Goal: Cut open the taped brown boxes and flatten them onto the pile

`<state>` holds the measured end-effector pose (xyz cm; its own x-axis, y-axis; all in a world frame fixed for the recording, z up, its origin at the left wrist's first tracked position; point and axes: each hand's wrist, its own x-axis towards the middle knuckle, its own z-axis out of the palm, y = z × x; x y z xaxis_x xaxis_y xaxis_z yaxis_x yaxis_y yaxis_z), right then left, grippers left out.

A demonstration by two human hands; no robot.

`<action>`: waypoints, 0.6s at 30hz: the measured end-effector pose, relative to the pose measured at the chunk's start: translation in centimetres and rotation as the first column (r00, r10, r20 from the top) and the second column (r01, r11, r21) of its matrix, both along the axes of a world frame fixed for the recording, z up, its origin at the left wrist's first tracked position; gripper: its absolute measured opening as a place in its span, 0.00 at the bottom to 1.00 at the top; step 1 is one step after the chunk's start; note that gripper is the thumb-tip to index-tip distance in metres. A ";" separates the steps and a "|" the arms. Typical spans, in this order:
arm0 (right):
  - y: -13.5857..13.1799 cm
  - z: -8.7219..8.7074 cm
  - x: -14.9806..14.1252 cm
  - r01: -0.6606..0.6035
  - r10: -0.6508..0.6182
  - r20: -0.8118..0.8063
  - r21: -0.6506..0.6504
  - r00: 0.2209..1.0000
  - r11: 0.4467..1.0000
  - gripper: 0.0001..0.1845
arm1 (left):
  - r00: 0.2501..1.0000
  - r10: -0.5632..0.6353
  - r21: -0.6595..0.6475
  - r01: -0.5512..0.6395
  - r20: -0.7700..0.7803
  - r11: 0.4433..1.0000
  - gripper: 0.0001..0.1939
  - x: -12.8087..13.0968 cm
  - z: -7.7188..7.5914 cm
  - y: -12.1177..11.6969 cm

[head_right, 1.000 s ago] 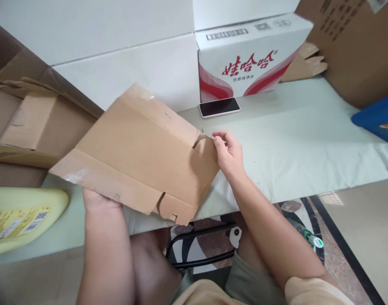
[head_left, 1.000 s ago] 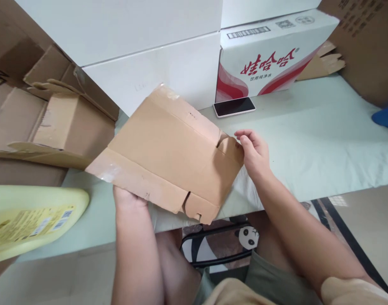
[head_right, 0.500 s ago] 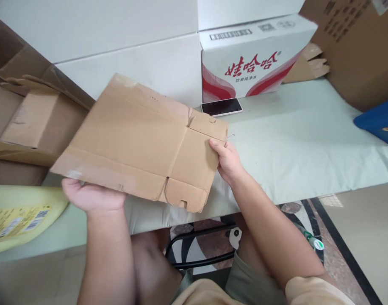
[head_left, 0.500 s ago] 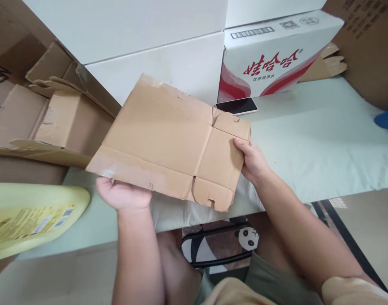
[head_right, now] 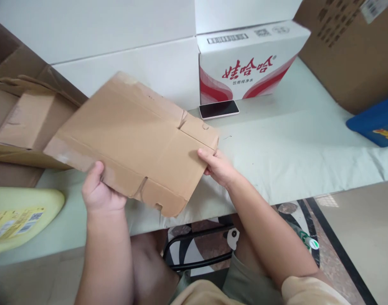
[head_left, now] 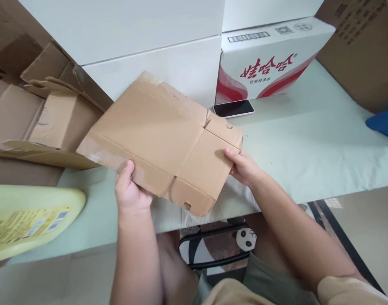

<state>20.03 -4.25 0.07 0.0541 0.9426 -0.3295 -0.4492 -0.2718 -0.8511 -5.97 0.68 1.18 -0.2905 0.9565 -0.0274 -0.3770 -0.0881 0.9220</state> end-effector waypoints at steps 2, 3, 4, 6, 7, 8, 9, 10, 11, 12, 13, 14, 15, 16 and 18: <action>-0.3 -0.2 -0.1 -0.101 0.101 0.005 -0.024 0.995 0.995 0.34 | 1.000 -0.004 -0.025 0.004 -0.004 1.000 0.17 0.1 -0.1 0.1; -0.4 -0.3 0.0 -0.123 0.123 0.008 -0.018 0.992 0.992 0.34 | 1.000 -0.015 -0.041 0.014 -0.012 0.999 0.17 0.3 -0.1 0.0; -0.4 -0.5 0.1 -0.117 0.117 0.011 0.002 0.993 0.993 0.33 | 0.999 -0.034 -0.054 0.033 -0.020 0.998 0.18 0.4 -0.1 -0.2; -0.3 -0.8 0.5 -0.028 0.027 0.018 0.065 0.999 0.997 0.30 | 0.991 -0.128 -0.065 0.126 -0.038 0.990 0.23 0.6 0.0 -0.8; -0.2 -1.0 0.7 0.028 -0.030 0.020 0.095 0.999 0.995 0.29 | 0.971 -0.233 -0.063 0.230 -0.057 0.971 0.26 0.7 0.0 -1.1; -0.1 -1.1 1.0 0.071 -0.074 0.021 0.115 0.997 0.991 0.28 | 0.922 -0.376 -0.066 0.371 -0.088 0.926 0.28 0.7 0.1 -1.6; 0.0 -1.2 1.3 0.096 -0.099 0.019 0.125 0.995 0.988 0.28 | 0.832 -0.540 -0.090 0.532 -0.129 0.842 0.29 0.9 0.2 -2.0; 0.1 -1.2 1.6 0.107 -0.109 0.009 0.129 0.994 0.986 0.28 | 0.699 -0.696 -0.136 0.682 -0.166 0.718 0.29 1.2 0.3 -2.6; 0.1 -1.1 1.7 0.113 -0.113 -0.010 0.129 0.994 0.985 0.29 | 0.530 -0.827 -0.200 0.804 -0.188 0.560 0.29 1.7 0.4 -3.2; 0.1 -1.0 1.8 0.117 -0.113 -0.037 0.129 0.993 0.985 0.29 | 0.340 -0.919 -0.271 0.882 -0.197 0.385 0.28 2.5 0.4 -4.0; 0.1 -0.8 1.8 0.123 -0.115 -0.069 0.129 0.991 0.984 0.30 | 0.163 -0.969 -0.320 0.923 -0.185 0.216 0.30 3.7 0.3 -4.9; 0.0 -0.6 1.8 0.131 -0.118 -0.101 0.131 0.988 0.983 0.30 | -0.038 -0.985 -0.372 0.928 -0.168 0.028 0.33 5.1 0.0 -6.0; 0.0 -0.3 1.7 0.140 -0.123 -0.128 0.134 0.984 0.981 0.31 | -0.239 -0.956 -0.403 0.902 -0.172 -0.153 0.36 6.7 -0.5 -7.3; 0.0 -0.1 1.7 0.148 -0.128 -0.147 0.138 0.981 0.979 0.31 | -0.401 -0.889 -0.412 0.864 -0.219 -0.288 0.39 8.5 -1.1 -8.7; 0.0 0.2 1.6 0.158 -0.134 -0.158 0.146 0.978 0.977 0.31 | -0.700 -0.670 -0.395 0.704 -0.246 -0.590 0.42 11.9 -2.8 -12.1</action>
<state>21.67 -4.29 0.27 0.1570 0.9686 -0.1926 -0.5972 -0.0622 -0.7997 5.96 -11.43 -1.61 0.8733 -0.3576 -0.3307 0.3124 -0.1096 0.9436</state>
